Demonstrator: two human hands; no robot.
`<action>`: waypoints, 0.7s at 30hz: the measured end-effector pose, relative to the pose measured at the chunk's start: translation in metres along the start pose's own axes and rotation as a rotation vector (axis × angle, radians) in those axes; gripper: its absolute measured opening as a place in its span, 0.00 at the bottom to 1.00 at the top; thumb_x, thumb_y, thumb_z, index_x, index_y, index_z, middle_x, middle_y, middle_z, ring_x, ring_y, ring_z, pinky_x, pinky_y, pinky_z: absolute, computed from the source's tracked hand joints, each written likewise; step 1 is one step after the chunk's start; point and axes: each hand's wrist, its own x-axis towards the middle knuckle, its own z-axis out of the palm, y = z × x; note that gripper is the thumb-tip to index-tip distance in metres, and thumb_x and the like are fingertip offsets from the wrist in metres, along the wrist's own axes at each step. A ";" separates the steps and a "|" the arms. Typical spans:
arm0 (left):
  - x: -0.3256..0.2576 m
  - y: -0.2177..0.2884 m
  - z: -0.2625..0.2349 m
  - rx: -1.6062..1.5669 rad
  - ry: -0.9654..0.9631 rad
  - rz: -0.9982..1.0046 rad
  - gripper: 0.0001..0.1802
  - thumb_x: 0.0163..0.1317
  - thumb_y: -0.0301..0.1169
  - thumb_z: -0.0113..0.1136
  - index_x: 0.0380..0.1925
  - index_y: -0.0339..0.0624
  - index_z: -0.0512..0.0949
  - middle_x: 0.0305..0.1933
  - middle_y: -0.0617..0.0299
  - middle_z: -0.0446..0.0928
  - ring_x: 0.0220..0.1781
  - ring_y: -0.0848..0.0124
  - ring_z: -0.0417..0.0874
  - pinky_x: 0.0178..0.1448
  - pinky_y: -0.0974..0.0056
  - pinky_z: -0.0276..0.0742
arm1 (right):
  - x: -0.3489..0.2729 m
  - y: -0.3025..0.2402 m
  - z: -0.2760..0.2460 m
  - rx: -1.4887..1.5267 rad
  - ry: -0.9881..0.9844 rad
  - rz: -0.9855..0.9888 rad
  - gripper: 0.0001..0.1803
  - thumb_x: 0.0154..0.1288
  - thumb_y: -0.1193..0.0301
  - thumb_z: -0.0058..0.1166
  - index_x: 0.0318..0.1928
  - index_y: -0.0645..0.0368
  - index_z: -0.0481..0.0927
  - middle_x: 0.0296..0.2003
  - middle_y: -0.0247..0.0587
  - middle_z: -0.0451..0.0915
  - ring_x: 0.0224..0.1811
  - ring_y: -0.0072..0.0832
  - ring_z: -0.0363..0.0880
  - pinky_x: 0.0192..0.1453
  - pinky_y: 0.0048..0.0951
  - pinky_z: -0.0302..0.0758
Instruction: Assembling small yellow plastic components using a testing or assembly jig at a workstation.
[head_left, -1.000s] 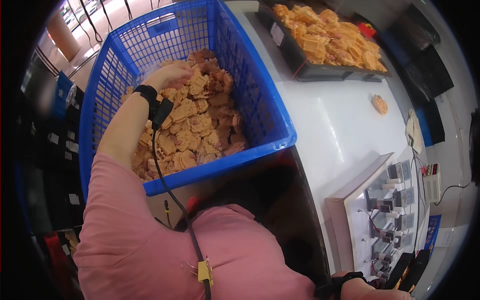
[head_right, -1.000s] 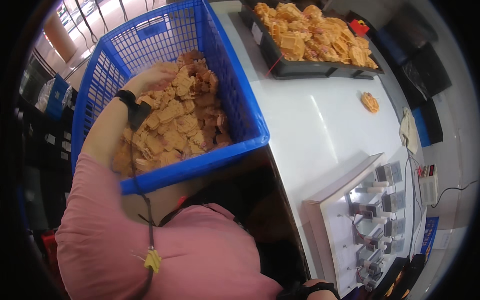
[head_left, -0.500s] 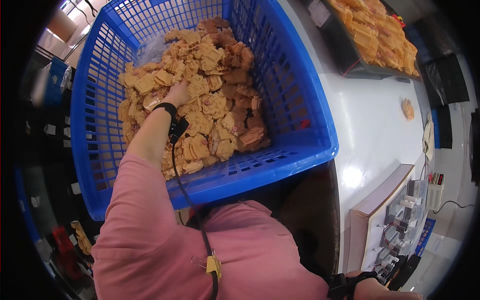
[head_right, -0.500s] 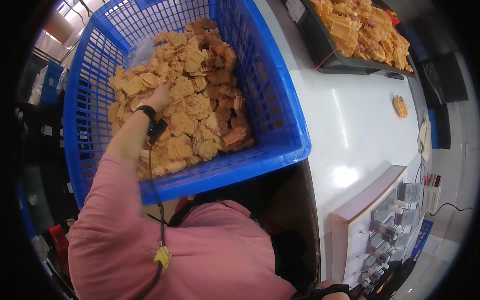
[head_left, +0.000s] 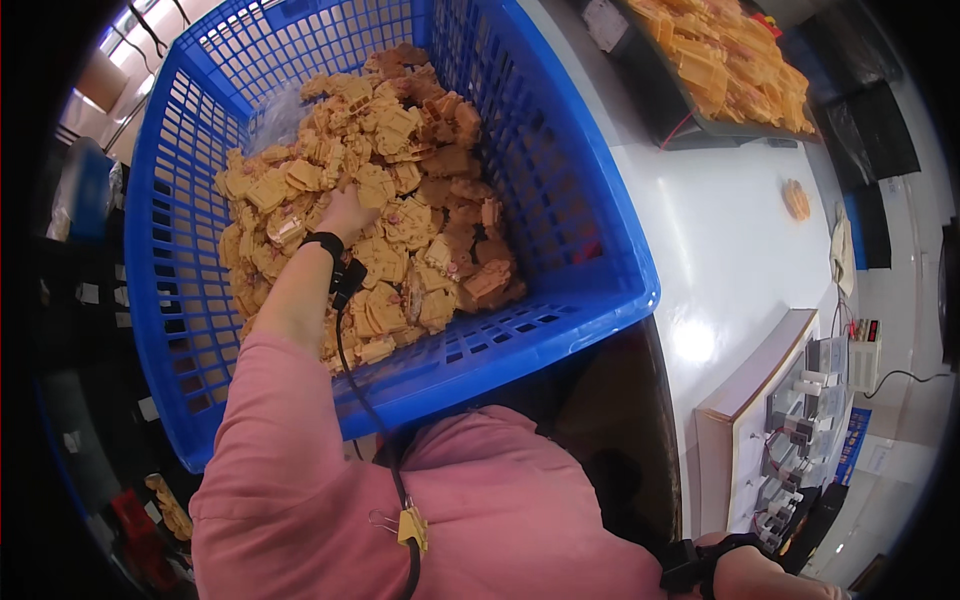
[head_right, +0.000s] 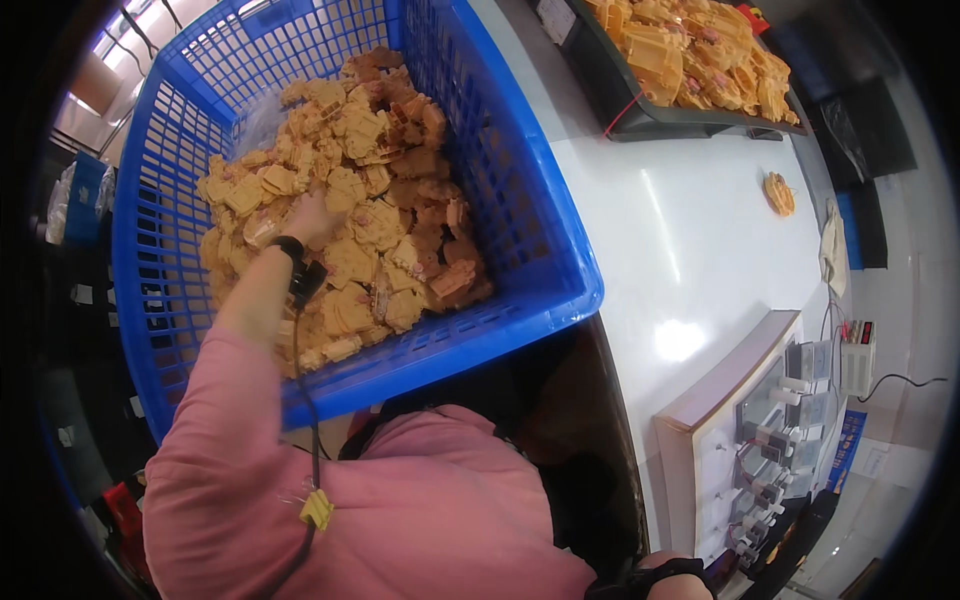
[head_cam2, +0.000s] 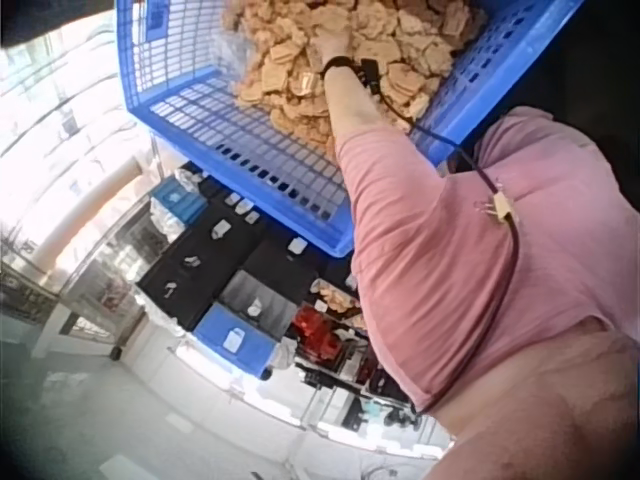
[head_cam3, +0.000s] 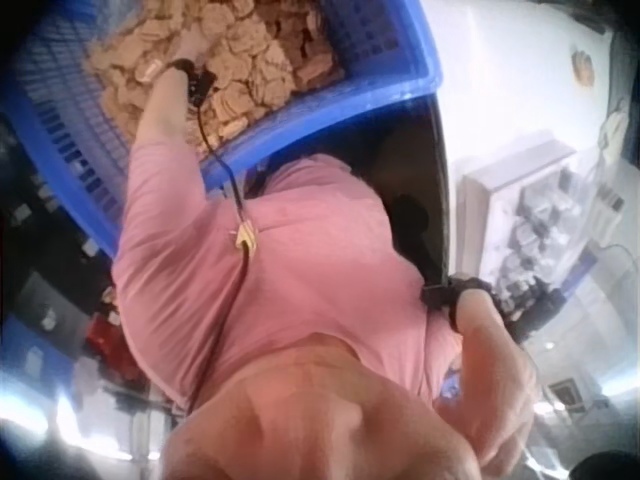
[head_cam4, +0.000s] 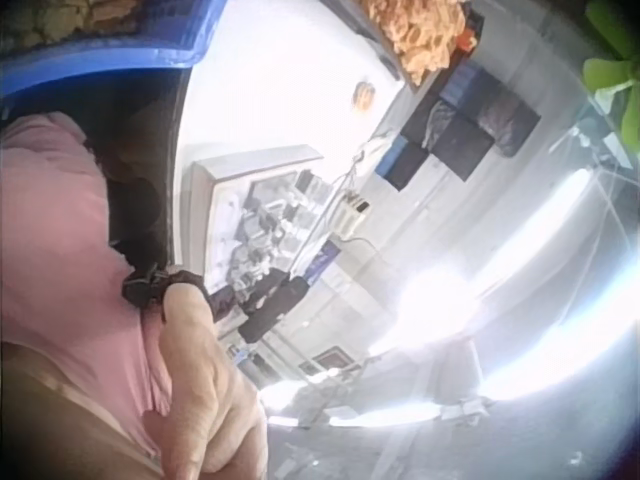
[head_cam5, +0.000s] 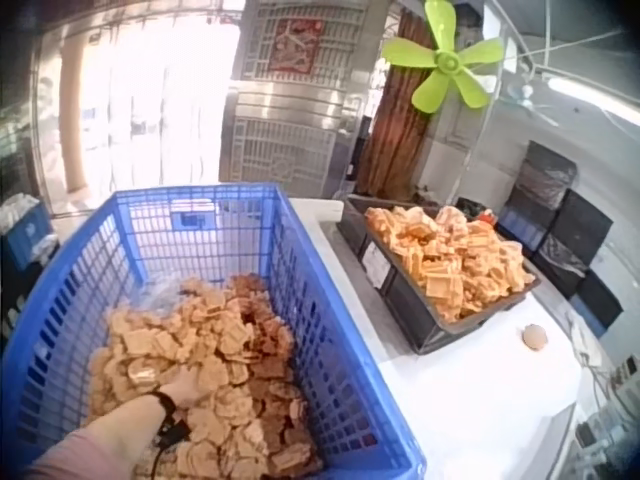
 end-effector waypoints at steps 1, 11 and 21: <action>0.005 -0.001 -0.011 -0.207 -0.109 0.009 0.40 0.61 0.45 0.65 0.68 0.41 0.62 0.65 0.47 0.67 0.63 0.48 0.73 0.63 0.51 0.74 | -0.001 -0.004 -0.001 0.010 -0.006 0.007 0.11 0.70 0.61 0.56 0.31 0.51 0.80 0.24 0.32 0.80 0.20 0.23 0.76 0.44 0.26 0.79; -0.067 0.080 -0.153 -1.351 -0.964 0.339 0.29 0.69 0.52 0.52 0.63 0.49 0.70 0.50 0.62 0.79 0.39 0.70 0.80 0.45 0.66 0.80 | -0.044 -0.069 0.009 -0.688 0.302 0.365 0.10 0.68 0.63 0.53 0.41 0.56 0.73 0.26 0.33 0.76 0.32 0.28 0.76 0.39 0.33 0.72; -0.304 0.322 -0.180 -0.746 -1.334 0.792 0.40 0.70 0.68 0.34 0.57 0.43 0.74 0.42 0.62 0.81 0.32 0.71 0.80 0.40 0.67 0.78 | -0.105 -0.072 -0.040 -1.199 0.831 0.524 0.36 0.65 0.70 0.64 0.69 0.62 0.62 0.59 0.49 0.74 0.54 0.27 0.79 0.57 0.28 0.75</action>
